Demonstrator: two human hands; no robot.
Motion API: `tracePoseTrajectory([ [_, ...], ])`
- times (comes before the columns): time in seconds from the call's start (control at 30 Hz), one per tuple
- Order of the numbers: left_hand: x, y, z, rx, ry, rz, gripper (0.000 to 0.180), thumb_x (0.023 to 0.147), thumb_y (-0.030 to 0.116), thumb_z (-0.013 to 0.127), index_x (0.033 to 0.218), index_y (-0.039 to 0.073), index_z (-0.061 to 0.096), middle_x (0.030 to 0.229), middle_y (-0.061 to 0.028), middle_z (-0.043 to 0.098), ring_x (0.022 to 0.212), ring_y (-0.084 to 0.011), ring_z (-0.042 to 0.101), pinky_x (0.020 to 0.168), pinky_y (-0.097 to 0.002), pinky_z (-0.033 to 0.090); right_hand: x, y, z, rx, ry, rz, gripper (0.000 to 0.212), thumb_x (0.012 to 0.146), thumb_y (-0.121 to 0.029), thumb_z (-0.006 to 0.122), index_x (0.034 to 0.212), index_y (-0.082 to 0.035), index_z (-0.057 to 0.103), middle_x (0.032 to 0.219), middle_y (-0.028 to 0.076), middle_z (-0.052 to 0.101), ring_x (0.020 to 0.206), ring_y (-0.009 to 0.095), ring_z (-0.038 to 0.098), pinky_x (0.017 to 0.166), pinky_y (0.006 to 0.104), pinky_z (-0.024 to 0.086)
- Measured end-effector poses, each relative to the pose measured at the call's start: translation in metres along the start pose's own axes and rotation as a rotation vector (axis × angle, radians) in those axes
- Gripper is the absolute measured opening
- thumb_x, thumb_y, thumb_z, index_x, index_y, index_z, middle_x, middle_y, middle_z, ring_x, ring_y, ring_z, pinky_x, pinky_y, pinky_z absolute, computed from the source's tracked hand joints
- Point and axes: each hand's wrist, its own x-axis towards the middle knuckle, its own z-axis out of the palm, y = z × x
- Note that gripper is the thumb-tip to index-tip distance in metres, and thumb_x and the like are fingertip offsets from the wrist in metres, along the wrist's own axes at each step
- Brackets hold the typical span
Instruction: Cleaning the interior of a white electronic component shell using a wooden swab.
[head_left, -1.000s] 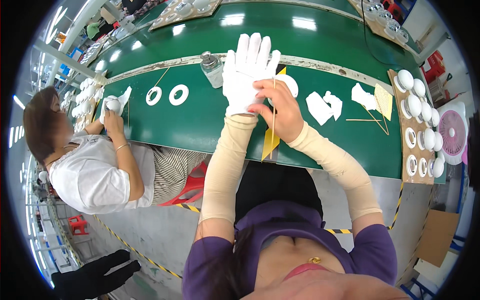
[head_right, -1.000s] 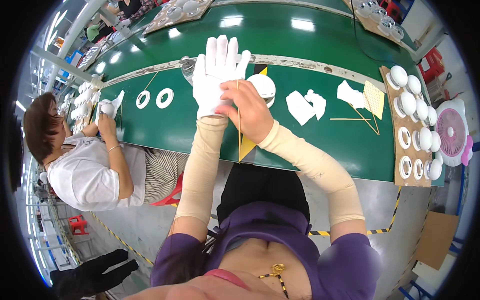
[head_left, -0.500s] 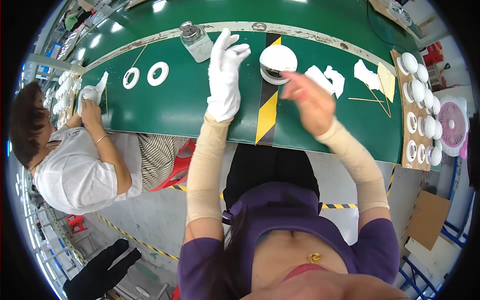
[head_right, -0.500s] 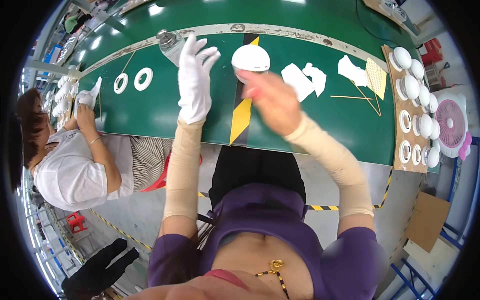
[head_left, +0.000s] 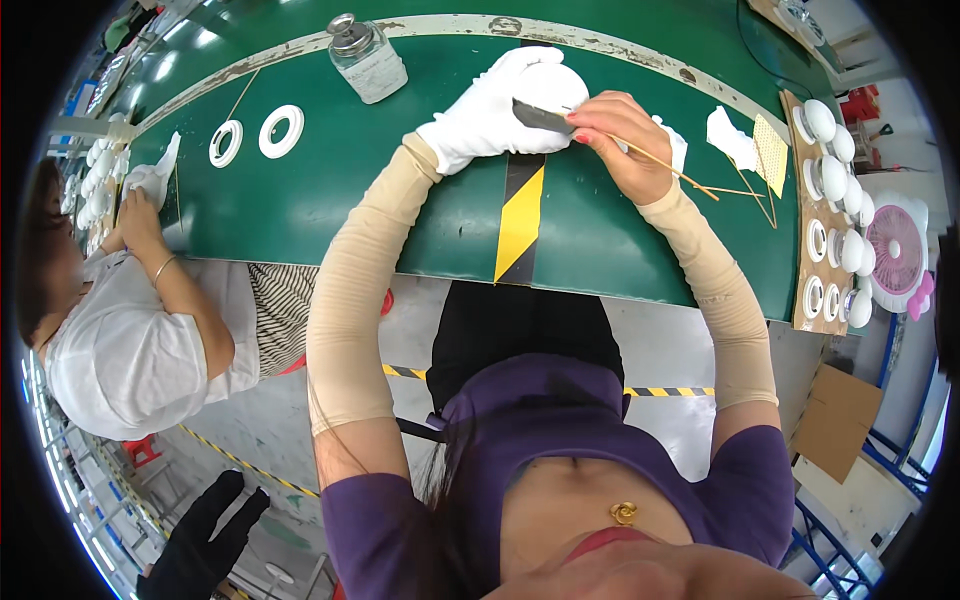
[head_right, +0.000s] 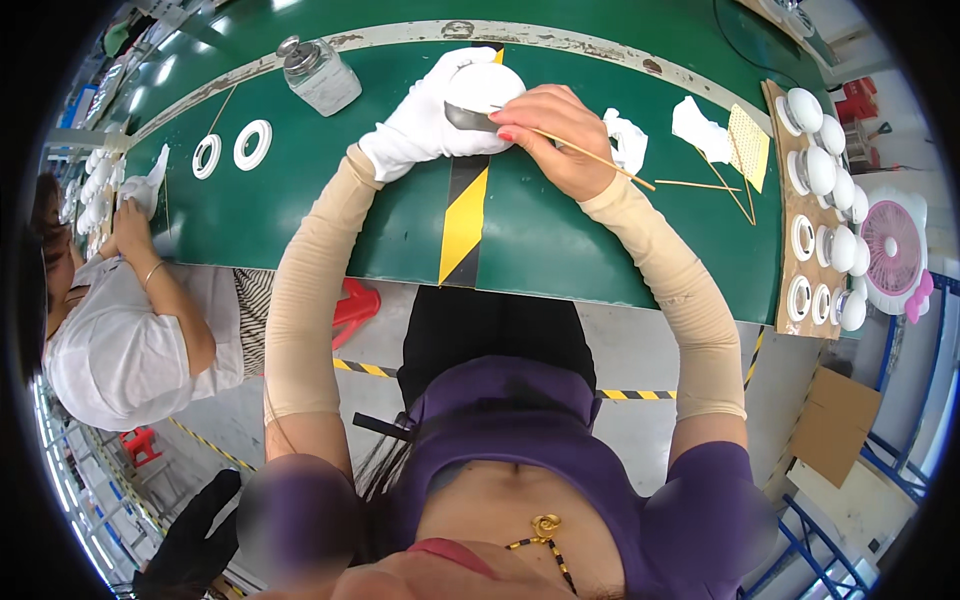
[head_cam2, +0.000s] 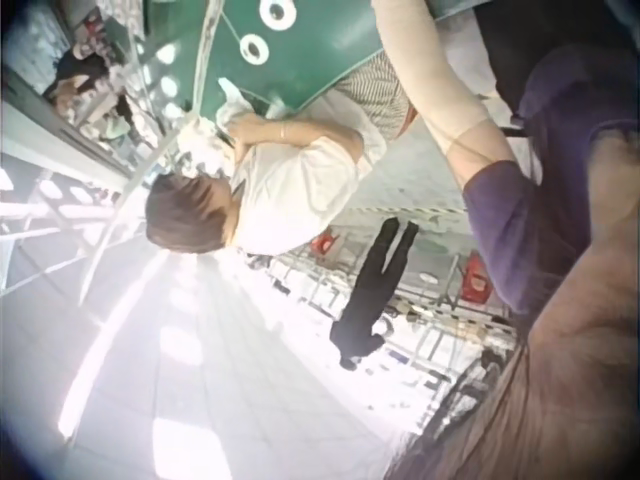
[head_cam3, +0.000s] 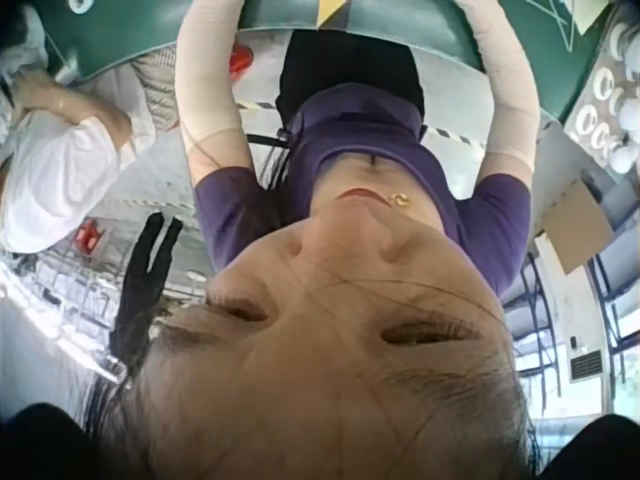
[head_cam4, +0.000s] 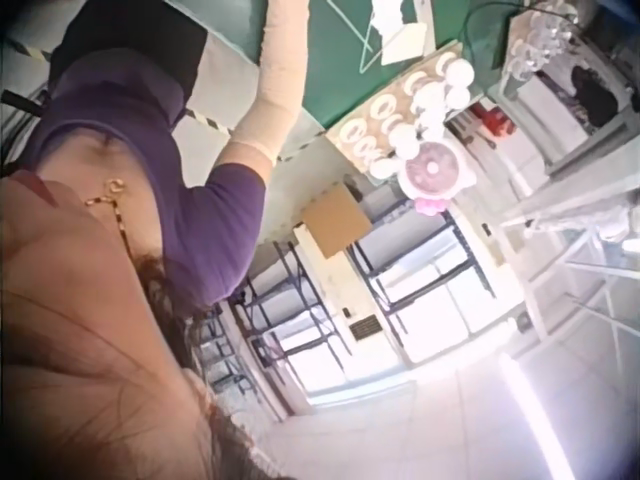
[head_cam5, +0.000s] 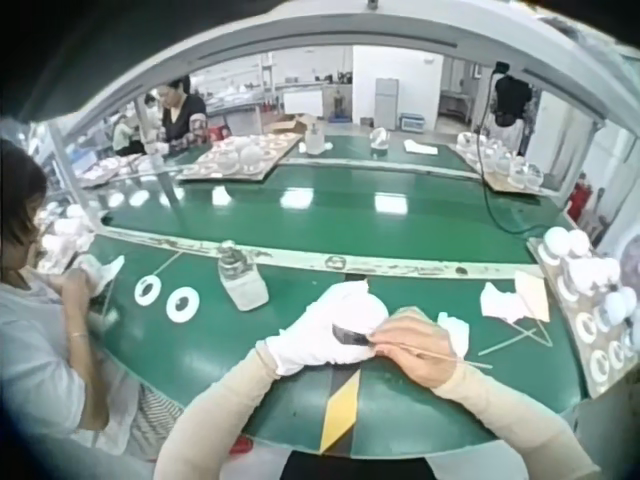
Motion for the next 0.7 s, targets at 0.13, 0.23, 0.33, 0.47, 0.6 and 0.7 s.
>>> tracePoseTrajectory([
  [0.13, 0.007, 0.006, -0.012, -0.135, -0.183, -0.06, 0.086, 0.069, 0.019, 0.087, 0.14, 0.009, 0.04, 0.124, -0.0069, 0.058, 0.115, -0.0169, 0.053, 0.102, -0.0316, 0.042, 0.0, -0.001, 0.002, 0.058, 0.044, 0.073, 0.015, 0.082, 0.0, 0.068, 0.097, 0.004, 0.068, 0.092, 0.013, 0.069, 0.087, 0.029, 0.063, 0.077, 0.0354, 0.05],
  [0.23, 0.009, 0.002, -0.014, -0.14, -0.203, -0.035, 0.086, 0.068, 0.019, 0.087, 0.14, 0.011, 0.041, 0.124, -0.0057, 0.058, 0.115, -0.0162, 0.053, 0.102, -0.0312, 0.042, 0.0, -0.002, -0.001, 0.05, -0.011, 0.081, 0.016, 0.082, 0.001, 0.068, 0.097, 0.004, 0.068, 0.092, 0.013, 0.069, 0.086, 0.029, 0.063, 0.076, 0.0355, 0.05],
  [0.33, 0.012, 0.003, -0.017, -0.22, -0.262, -0.129, 0.085, 0.069, 0.019, 0.087, 0.14, 0.011, 0.041, 0.123, -0.0051, 0.059, 0.115, -0.0162, 0.053, 0.102, -0.0314, 0.042, -0.001, -0.003, -0.003, 0.025, -0.02, 0.056, 0.017, 0.08, 0.002, 0.069, 0.097, 0.004, 0.068, 0.093, 0.014, 0.069, 0.086, 0.029, 0.064, 0.076, 0.035, 0.05],
  [0.47, 0.013, -0.001, -0.017, -0.217, -0.263, -0.105, 0.084, 0.07, 0.018, 0.086, 0.141, 0.012, 0.041, 0.123, -0.0049, 0.058, 0.114, -0.0158, 0.053, 0.101, -0.0317, 0.042, -0.005, -0.004, -0.004, -0.005, -0.048, 0.011, 0.02, 0.077, 0.005, 0.07, 0.097, 0.003, 0.068, 0.095, 0.014, 0.069, 0.087, 0.03, 0.065, 0.076, 0.0354, 0.051],
  [0.6, 0.013, 0.0, -0.018, -0.263, -0.28, -0.129, 0.084, 0.069, 0.016, 0.086, 0.141, 0.012, 0.041, 0.124, -0.0049, 0.058, 0.114, -0.0159, 0.053, 0.102, -0.0325, 0.042, -0.005, -0.005, -0.003, -0.145, -0.036, -0.102, 0.026, 0.073, 0.005, 0.074, 0.098, 0.003, 0.067, 0.101, 0.015, 0.068, 0.089, 0.031, 0.066, 0.077, 0.0367, 0.054],
  [0.7, 0.013, -0.001, -0.018, -0.258, -0.274, -0.132, 0.085, 0.069, 0.015, 0.087, 0.141, 0.012, 0.041, 0.124, -0.005, 0.058, 0.114, -0.0162, 0.053, 0.102, -0.0328, 0.042, -0.007, -0.003, -0.002, -0.224, -0.032, -0.178, 0.031, 0.07, 0.006, 0.076, 0.099, 0.003, 0.067, 0.103, 0.016, 0.068, 0.09, 0.031, 0.066, 0.077, 0.0366, 0.055],
])
